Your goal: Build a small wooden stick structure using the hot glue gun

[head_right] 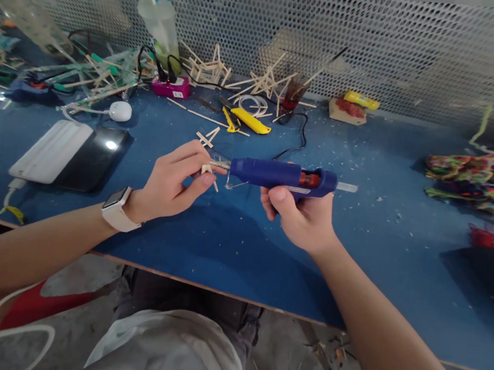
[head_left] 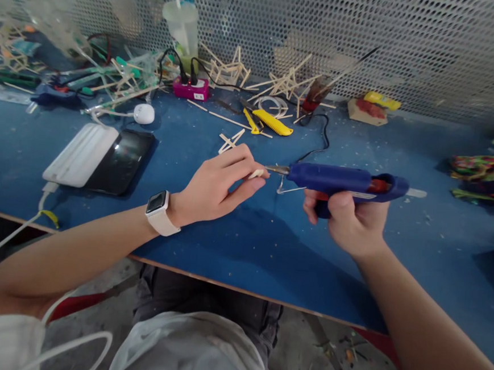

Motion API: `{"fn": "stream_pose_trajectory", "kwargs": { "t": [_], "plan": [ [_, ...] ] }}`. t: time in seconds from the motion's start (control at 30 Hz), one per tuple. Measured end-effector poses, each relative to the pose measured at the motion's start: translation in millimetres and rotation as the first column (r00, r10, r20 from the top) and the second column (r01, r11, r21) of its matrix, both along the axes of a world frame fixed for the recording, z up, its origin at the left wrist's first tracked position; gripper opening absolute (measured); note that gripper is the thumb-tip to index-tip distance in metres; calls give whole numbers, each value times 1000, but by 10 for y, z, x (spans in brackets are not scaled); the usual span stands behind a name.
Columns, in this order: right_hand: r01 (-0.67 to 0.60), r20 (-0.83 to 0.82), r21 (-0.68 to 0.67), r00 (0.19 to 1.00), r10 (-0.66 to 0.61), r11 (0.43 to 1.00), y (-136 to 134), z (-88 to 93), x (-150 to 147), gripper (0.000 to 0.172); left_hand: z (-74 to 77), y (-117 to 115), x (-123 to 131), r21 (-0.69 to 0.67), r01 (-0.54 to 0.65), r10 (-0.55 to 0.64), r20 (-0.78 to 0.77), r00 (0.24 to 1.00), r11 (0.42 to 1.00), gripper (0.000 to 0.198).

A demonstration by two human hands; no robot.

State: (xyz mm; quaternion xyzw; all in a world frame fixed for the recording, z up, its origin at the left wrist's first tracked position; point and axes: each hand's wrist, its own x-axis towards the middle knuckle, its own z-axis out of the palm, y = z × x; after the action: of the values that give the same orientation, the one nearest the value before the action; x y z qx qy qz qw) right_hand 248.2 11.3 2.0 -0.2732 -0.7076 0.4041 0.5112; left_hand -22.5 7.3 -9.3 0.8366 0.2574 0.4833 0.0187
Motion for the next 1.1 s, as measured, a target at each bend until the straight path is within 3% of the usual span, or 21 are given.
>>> {"fn": "stream_pose_trajectory", "kwargs": {
  "t": [0.17, 0.47, 0.67, 1.1],
  "plan": [
    [-48, -13, 11, 999, 48, 999, -4, 22, -24, 43, 32, -37, 9, 29, -29, 29, -9, 1000, 999, 26],
    [-24, 44, 16, 999, 23, 1000, 27, -72, 74, 48, 41, -85, 18, 76, -52, 53, -8, 999, 996, 13],
    [-42, 67, -13, 997, 43, 999, 8, -93, 138, 41, 41, -66, -8, 135, -85, 92, -42, 995, 987, 16],
    [-8, 122, -73, 992, 16, 997, 28, -93, 168, 56, 7, -20, -48, 132, -102, 106, -25, 994, 986, 22]
  ]
}}
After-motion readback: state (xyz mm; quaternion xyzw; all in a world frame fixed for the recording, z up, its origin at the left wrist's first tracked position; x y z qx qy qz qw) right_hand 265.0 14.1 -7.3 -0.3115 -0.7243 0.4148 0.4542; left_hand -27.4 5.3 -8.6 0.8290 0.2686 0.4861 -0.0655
